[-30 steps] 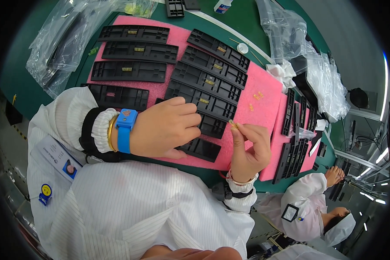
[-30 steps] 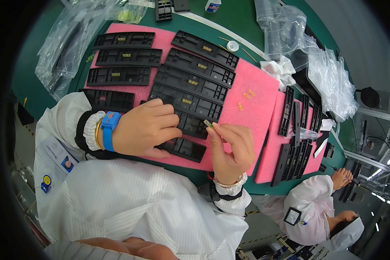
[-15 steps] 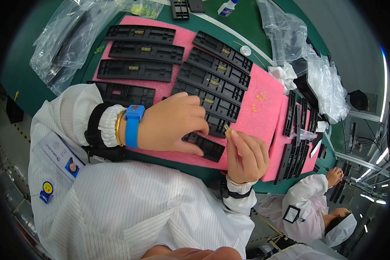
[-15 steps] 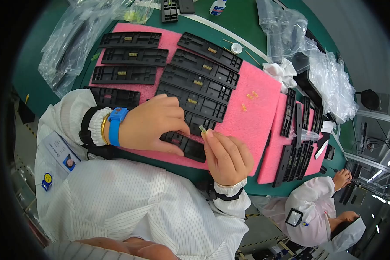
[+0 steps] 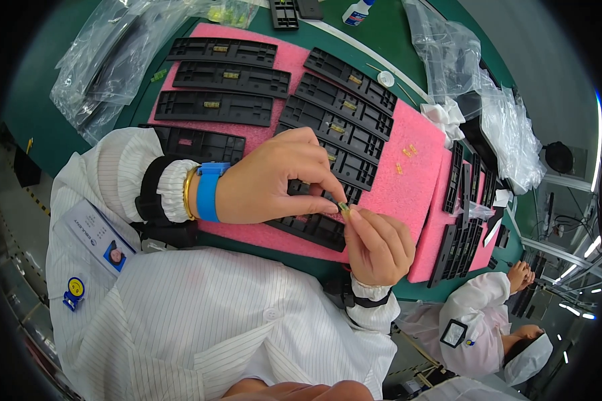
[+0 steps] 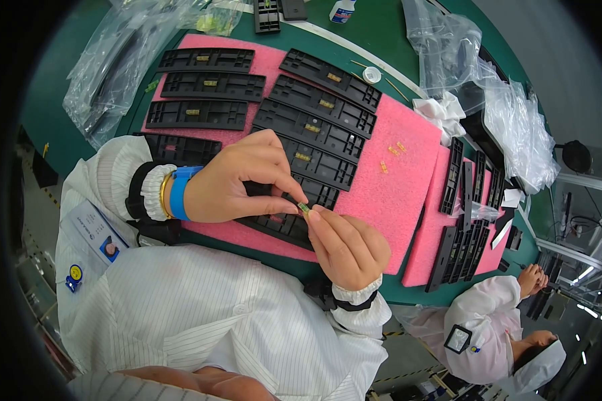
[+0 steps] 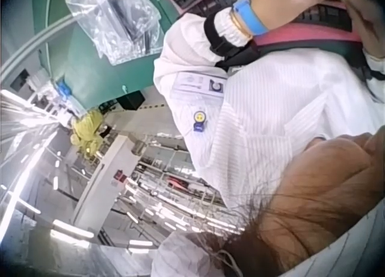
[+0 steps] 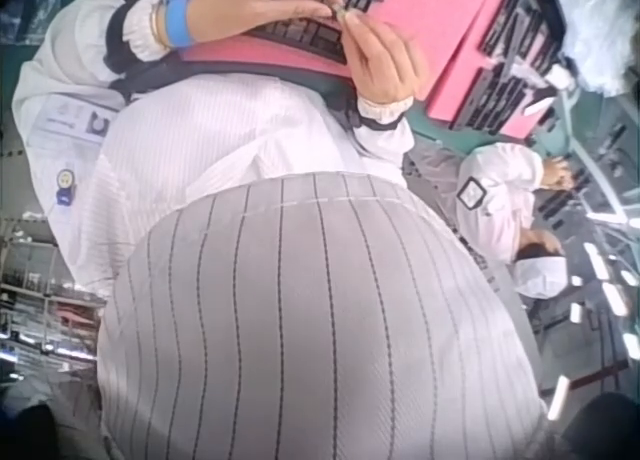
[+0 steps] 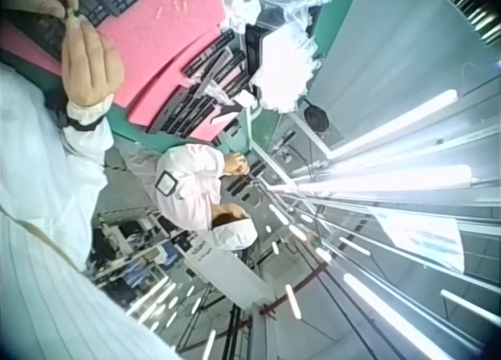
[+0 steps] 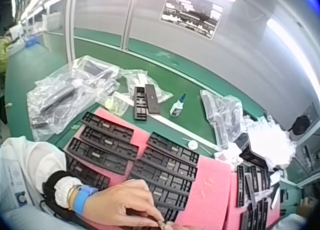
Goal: The person picks up small yellow components and inserts them into slots on black plastic parts. After repeating this, they remove another part from a plastic bag, insert a component, and apply a liquid from a container using a thin stick.
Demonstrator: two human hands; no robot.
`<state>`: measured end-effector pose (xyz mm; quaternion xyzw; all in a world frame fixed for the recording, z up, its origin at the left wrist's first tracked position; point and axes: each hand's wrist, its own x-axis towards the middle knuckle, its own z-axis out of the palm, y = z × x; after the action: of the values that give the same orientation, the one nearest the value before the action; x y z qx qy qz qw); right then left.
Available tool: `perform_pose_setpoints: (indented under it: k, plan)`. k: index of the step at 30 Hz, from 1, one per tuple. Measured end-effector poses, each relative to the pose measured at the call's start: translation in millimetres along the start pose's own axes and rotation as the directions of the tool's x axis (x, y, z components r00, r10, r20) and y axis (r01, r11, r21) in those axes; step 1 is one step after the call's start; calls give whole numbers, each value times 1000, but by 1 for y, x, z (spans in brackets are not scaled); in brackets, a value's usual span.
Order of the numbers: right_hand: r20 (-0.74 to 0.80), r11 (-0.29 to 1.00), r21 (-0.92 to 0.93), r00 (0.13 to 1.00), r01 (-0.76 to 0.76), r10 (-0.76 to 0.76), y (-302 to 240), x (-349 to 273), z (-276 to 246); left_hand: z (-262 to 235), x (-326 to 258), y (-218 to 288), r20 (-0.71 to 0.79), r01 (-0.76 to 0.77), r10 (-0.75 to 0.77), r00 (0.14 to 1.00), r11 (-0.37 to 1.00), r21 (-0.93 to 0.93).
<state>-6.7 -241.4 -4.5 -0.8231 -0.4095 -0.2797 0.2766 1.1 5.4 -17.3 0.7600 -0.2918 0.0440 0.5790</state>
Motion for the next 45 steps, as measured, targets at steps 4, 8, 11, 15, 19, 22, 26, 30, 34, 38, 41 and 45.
perform_pose_setpoints:
  k: [4,8,11,15,19,22,26,30,34,38,41,45]
  plan:
    - [11,999,37,999,-30,30,-2,1,0,0,1,0,-4,-6,6,1000,1000,1]
    - [14,999,31,999,-29,29,-1,1,1,0,1,-1,-10,-16,16,1000,1000,17]
    - [18,999,36,999,-37,36,0,1,2,0,1,-2,-14,-17,17,1000,1000,20]
    - [2,1000,7,1000,1,-1,5,-1,4,1,1,-2,-17,-10,11,1000,1000,28]
    - [25,999,25,1000,-20,20,6,0,5,0,1,-2,-15,0,1,1000,999,33]
    - [35,999,32,999,-30,29,6,0,5,0,1,-2,-12,4,-3,1000,1000,31]
    - [42,998,51,998,-39,37,6,1,5,0,2,-2,-9,4,-4,1000,1000,29]
    - [56,997,59,997,-49,45,8,1,4,-1,2,-1,-2,3,-3,1000,999,43]
    - [68,996,64,996,-58,53,8,3,3,-1,3,-1,1,3,-3,1000,998,55]
    - [70,994,84,996,-67,61,9,2,4,-1,2,-1,-4,-8,8,1000,998,69]
    - [85,992,93,994,-83,75,8,2,4,-1,2,-2,-6,-14,14,1000,997,71]
    - [87,989,116,993,-95,85,9,2,6,-2,1,-2,-12,-22,23,1000,997,77]
